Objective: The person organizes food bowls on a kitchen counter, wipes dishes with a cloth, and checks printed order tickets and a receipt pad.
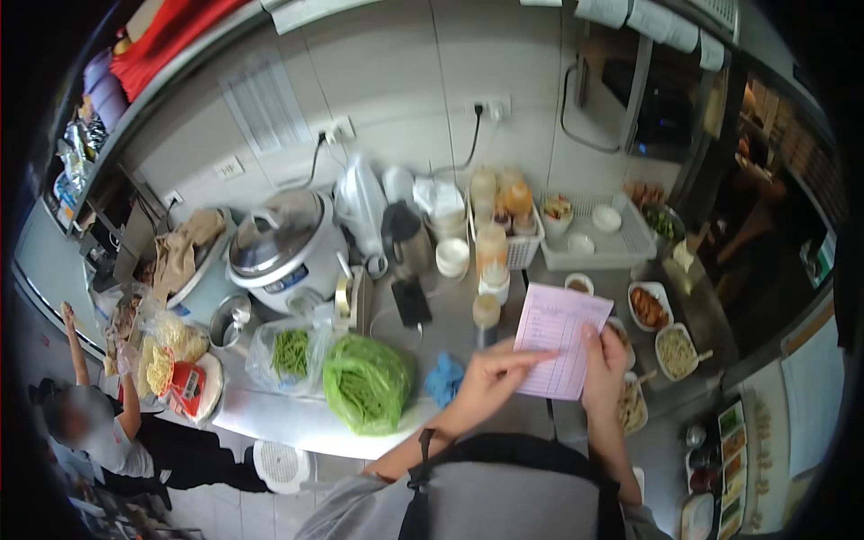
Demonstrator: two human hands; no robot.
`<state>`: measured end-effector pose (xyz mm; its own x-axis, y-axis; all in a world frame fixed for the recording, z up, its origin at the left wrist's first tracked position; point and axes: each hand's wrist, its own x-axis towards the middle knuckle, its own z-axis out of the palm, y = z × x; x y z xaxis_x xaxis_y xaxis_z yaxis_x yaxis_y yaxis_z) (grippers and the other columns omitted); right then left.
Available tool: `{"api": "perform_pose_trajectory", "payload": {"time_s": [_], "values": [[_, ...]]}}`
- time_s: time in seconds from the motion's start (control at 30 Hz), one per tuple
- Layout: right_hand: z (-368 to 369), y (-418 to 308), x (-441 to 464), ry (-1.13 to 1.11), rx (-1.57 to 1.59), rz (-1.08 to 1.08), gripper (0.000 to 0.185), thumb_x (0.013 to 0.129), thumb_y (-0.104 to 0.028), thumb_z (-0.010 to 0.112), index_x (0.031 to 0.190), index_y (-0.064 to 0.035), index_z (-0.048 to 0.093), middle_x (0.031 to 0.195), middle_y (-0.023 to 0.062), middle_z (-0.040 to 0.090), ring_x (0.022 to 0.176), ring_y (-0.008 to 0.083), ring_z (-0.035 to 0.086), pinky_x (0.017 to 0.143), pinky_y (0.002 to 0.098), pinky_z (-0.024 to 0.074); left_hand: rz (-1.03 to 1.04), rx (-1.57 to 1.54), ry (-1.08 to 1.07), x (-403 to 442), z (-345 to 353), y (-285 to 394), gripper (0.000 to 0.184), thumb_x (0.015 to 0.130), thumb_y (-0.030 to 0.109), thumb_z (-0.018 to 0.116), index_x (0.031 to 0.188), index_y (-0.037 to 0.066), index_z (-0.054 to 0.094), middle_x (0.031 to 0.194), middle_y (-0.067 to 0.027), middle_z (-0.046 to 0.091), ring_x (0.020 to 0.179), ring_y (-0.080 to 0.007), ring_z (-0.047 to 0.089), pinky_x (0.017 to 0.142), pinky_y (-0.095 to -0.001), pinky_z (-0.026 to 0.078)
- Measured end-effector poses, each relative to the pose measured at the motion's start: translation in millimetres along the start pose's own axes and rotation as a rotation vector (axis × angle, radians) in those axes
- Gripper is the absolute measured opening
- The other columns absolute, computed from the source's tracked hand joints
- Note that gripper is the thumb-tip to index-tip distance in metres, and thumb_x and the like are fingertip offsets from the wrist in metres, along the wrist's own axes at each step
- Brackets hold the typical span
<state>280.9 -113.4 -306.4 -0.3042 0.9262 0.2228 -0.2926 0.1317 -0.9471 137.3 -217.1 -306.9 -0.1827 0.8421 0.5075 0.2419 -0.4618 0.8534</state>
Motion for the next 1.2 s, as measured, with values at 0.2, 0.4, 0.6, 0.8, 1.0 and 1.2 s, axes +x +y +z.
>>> {"api": "perform_pose_trajectory", "payload": {"time_s": [0.2, 0.4, 0.6, 0.8, 1.0, 1.2], "values": [[4, 1, 2, -0.170, 0.074, 0.041, 0.019, 0.094, -0.015, 0.053, 0.099, 0.0018, 0.060, 0.083, 0.0018, 0.061, 0.066, 0.0047, 0.053, 0.057, 0.0201, 0.0452, -0.170, -0.118, 0.209, 6, 9, -6, 0.028, 0.093, -0.001, 0.045, 0.113, 0.004, 0.063, 0.093, -0.0026, 0.064, 0.081, -0.0053, 0.054, 0.072, -0.0197, 0.044], [-7, 9, 4, -0.206, 0.068, 0.103, 0.018, 0.093, -0.015, 0.054, 0.095, 0.0019, 0.060, 0.074, 0.0030, 0.059, 0.055, 0.0062, 0.053, 0.045, 0.0211, 0.0441, -0.105, -0.033, 0.222, 29, 1, -2, 0.025, 0.094, 0.003, 0.046, 0.113, 0.005, 0.063, 0.089, 0.0007, 0.064, 0.076, -0.0029, 0.051, 0.066, -0.0188, 0.043], [-16, 3, 10, -0.133, 0.097, 0.078, 0.018, 0.093, -0.014, 0.055, 0.096, 0.0033, 0.060, 0.076, 0.0029, 0.060, 0.059, 0.0063, 0.053, 0.051, 0.0212, 0.0455, -0.073, 0.048, 0.123, 40, 12, -2, 0.025, 0.092, -0.001, 0.046, 0.111, 0.005, 0.062, 0.088, -0.0034, 0.064, 0.076, -0.0067, 0.054, 0.068, -0.0210, 0.044], [-19, 3, 36, -0.039, 0.117, -0.047, 0.025, 0.093, -0.015, 0.056, 0.108, 0.0045, 0.060, 0.097, 0.0028, 0.063, 0.085, 0.0057, 0.054, 0.077, 0.0212, 0.0444, 0.035, 0.401, -0.157, 76, -1, 25, 0.024, 0.085, 0.002, 0.053, 0.107, 0.007, 0.061, 0.109, -0.0135, 0.060, 0.091, -0.0274, 0.060, 0.078, -0.0321, 0.048], [-19, -48, 89, -0.058, 0.091, -0.171, 0.030, 0.094, -0.017, 0.053, 0.115, 0.0047, 0.056, 0.110, 0.0066, 0.061, 0.097, 0.0085, 0.055, 0.088, 0.0238, 0.0411, 0.193, 0.306, 0.170, 239, -58, 64, 0.033, 0.090, 0.017, 0.055, 0.122, 0.009, 0.056, 0.118, -0.0084, 0.056, 0.108, -0.0162, 0.052, 0.088, -0.0310, 0.044], [14, -104, 149, -0.165, 0.142, -0.338, 0.028, 0.094, -0.015, 0.053, 0.114, 0.0033, 0.056, 0.102, 0.0051, 0.063, 0.089, 0.0084, 0.057, 0.082, 0.0232, 0.0439, 0.364, 0.092, 0.469, 414, -94, 106, 0.025, 0.080, 0.014, 0.064, 0.105, 0.013, 0.069, 0.077, -0.0042, 0.063, 0.062, -0.0121, 0.057, 0.056, -0.0272, 0.046]]}}
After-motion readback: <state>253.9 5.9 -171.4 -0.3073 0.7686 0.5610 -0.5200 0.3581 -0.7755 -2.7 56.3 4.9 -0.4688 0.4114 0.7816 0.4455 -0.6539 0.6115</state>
